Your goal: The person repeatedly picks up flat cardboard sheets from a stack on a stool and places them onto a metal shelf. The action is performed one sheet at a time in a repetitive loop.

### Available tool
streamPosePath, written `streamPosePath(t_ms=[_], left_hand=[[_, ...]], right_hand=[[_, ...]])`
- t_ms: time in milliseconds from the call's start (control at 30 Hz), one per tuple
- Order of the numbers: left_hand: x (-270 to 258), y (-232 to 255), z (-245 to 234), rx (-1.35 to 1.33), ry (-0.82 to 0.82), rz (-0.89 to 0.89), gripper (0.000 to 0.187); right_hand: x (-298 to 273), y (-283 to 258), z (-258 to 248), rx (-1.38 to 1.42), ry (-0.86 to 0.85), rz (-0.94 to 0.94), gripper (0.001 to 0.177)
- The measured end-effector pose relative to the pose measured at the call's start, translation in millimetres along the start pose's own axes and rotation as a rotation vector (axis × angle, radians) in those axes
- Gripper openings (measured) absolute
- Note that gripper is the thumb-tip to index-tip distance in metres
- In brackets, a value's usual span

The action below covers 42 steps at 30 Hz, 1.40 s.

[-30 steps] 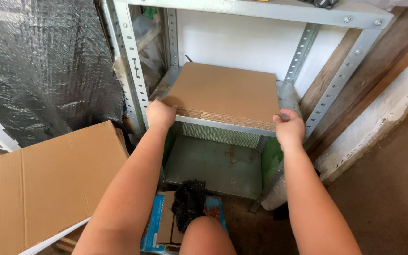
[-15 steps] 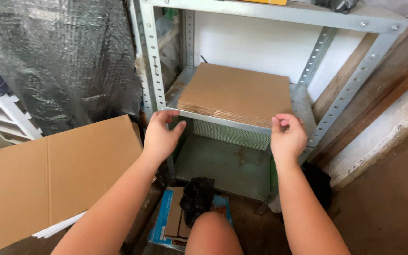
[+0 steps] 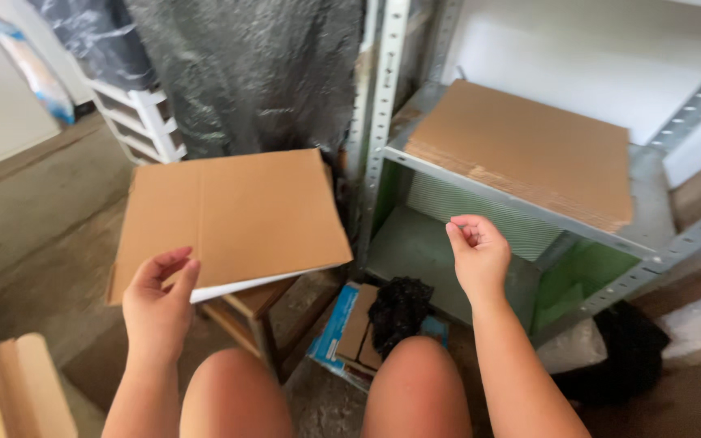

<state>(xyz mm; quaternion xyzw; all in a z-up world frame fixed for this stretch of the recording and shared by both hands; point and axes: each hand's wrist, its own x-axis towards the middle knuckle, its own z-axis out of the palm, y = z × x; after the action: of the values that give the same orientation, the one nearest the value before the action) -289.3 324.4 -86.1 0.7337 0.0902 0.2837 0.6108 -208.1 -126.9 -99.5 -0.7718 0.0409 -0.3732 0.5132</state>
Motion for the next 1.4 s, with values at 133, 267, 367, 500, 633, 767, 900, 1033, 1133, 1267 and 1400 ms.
streamPosePath(t_ms=[133,267,367,500,633,767,900,1033,1133,1267,1400], left_hand=[[4,-28,-48,0.057,0.137,-0.071,0.025],[6,-41,-70,0.121,0.287,-0.06,0.022],[8,-52,-73,0.128,0.344,-0.02,0.025],[14,-79,-75,0.101,0.357,-0.043,0.031],[19,-75,-74,0.129,0.337,-0.07,0.036],[32,-104,-78,0.335,0.349,-0.054,0.041],[36,-115,-76,0.492,0.332,-0.097,0.047],[32,-110,-75,0.475,0.341,-0.121,0.047],[33,-108,-78,0.457,0.354,-0.102,0.047],[33,-107,-80,0.437,0.358,-0.145,0.037],[33,-109,-83,0.295,0.391,-0.223,0.023]], right_hand=[[-14,0,34,0.034,-0.121,0.027,0.014],[-26,-12,63,0.137,-0.234,0.187,0.012],[-36,-17,82,0.194,-0.291,0.298,0.015],[-52,-25,103,0.177,-0.376,0.359,0.021],[-64,-36,114,0.153,-0.431,0.404,0.029],[-74,-47,120,0.164,-0.477,0.459,0.048],[-80,-47,124,0.126,-0.476,0.454,0.052],[-80,-44,128,0.155,-0.454,0.46,0.052],[-80,-41,131,0.183,-0.44,0.459,0.05],[-83,-41,133,0.217,-0.424,0.456,0.051],[-82,-29,138,0.238,-0.419,0.457,0.051]])
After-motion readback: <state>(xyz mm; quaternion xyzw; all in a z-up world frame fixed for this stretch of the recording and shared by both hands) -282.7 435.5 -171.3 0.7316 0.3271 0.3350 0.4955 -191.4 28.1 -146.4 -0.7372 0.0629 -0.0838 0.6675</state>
